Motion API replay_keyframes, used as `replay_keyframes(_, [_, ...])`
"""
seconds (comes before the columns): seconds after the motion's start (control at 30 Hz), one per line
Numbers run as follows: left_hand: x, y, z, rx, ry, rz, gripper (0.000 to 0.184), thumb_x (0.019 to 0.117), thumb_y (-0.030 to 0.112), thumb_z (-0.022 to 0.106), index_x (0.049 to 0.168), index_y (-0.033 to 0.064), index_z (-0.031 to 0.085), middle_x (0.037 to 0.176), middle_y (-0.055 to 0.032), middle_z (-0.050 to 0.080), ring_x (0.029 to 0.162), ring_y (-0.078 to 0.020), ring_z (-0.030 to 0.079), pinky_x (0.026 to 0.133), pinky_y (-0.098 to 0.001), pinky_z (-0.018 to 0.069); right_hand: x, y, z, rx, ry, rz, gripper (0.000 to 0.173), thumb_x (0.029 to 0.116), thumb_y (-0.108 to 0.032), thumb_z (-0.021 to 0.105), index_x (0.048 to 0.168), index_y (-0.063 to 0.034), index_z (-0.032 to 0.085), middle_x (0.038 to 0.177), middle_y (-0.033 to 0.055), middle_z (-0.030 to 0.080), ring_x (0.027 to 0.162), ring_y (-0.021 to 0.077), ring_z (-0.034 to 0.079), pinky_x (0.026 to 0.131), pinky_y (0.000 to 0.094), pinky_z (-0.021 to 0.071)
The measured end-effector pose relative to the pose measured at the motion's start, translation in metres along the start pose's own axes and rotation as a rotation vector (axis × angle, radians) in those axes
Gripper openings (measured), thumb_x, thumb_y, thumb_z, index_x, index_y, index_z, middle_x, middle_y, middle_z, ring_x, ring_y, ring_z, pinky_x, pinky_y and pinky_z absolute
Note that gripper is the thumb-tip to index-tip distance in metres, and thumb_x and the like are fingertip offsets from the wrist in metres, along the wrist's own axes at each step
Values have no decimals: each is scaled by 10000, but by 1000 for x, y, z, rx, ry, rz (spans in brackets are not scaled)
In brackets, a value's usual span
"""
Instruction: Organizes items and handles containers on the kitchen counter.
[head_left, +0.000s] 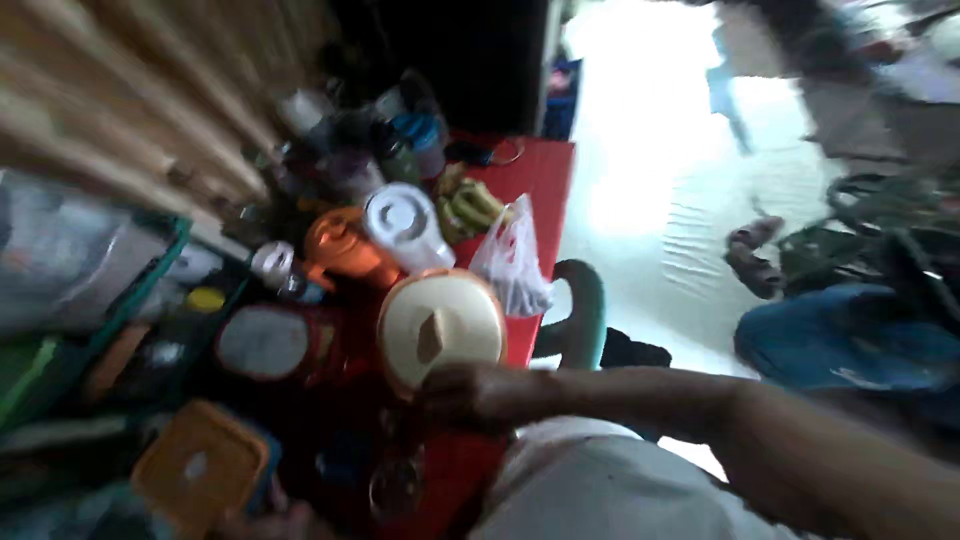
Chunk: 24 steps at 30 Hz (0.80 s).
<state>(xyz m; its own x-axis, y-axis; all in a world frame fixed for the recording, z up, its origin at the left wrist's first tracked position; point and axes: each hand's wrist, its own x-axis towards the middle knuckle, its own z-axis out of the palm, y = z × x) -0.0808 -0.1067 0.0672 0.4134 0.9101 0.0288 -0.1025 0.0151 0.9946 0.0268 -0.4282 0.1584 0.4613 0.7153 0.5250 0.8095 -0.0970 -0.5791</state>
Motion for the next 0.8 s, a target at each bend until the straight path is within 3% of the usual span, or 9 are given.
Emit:
replay_keyframes(0.1, [-42, 42, -13, -5, 210, -142, 483, 1104, 299, 327, 1512, 41, 306, 1382, -159, 467, 1152, -229, 559, 944, -388, 523, -16, 28, -60, -123, 58, 175, 225, 943, -66, 646, 1134, 8, 739, 1175, 146, 728, 1120, 258, 692, 1009, 380, 544])
replay_keyframes(0.17, [-72, 70, -27, -15, 250, -222, 339, 1087, 232, 350, 1364, 49, 417, 1170, -93, 537, 1003, -173, 598, 849, -353, 546, -33, 47, -90, -64, 105, 342, 276, 982, -122, 611, 1205, 10, 705, 1247, 143, 694, 1168, 222, 663, 1039, 386, 530])
replay_keyframes(0.23, [-99, 85, -48, 27, 231, -288, 167, 1063, 153, 353, 1095, 99, 508, 870, 12, 620, 758, -68, 656, 663, -258, 590, -49, 56, -110, 244, 123, 457, 280, 969, -178, 608, 1207, -64, 701, 1222, 34, 692, 1103, 105, 660, 973, 289, 551])
replay_keyframes(0.3, [-128, 90, -78, 65, 135, -333, 206, 1038, 83, 351, 977, 114, 546, 752, 61, 647, 665, -20, 655, 594, -207, 579, -62, 61, -116, 717, -50, 429, 233, 972, -334, 631, 1152, -230, 735, 1059, -87, 730, 942, 48, 685, 821, 238, 588])
replay_keyframes(0.4, [-170, 89, -104, 92, -3, -441, 281, 974, 42, 334, 981, 126, 602, 757, 83, 702, 674, -2, 679, 613, -194, 586, -64, 50, -94, 911, -542, 310, 286, 1029, -378, 566, 1122, -173, 742, 1051, -106, 742, 985, -13, 676, 888, 199, 569])
replay_keyframes(0.47, [-192, 86, -106, 128, -42, -528, 270, 953, 29, 343, 1012, 111, 594, 792, 77, 697, 701, -8, 677, 638, -208, 588, -62, 39, -60, 888, -772, 435, 308, 1038, -254, 531, 1136, -23, 709, 1035, -22, 729, 933, -11, 659, 859, 194, 554])
replay_keyframes(0.53, [-206, 77, -101, 198, -76, -607, 227, 970, 26, 365, 1031, 76, 578, 780, 56, 674, 670, -23, 660, 607, -214, 576, -62, 32, -21, 889, -909, 699, 410, 1097, -238, 397, 1317, 51, 588, 1160, 118, 676, 927, 103, 666, 840, 287, 562])
replay_keyframes(0.63, [-212, 65, -79, 342, -129, -745, 188, 976, -1, 471, 1142, -13, 558, 829, -21, 653, 682, -80, 663, 600, -258, 583, -74, 26, 22, 935, -890, 1031, 469, 1116, -331, 336, 1505, -82, 419, 1298, 124, 605, 976, 172, 666, 825, 347, 562])
replay_keyframes(0.8, [-210, 21, -49, 338, -246, -799, 244, 985, 19, 579, 1213, -66, 564, 935, -107, 662, 783, -139, 674, 697, -312, 597, -108, 43, 54, 771, -755, 1161, 563, 1038, -80, 565, 1551, -59, 332, 1338, 221, 566, 1043, 264, 661, 837, 410, 578])
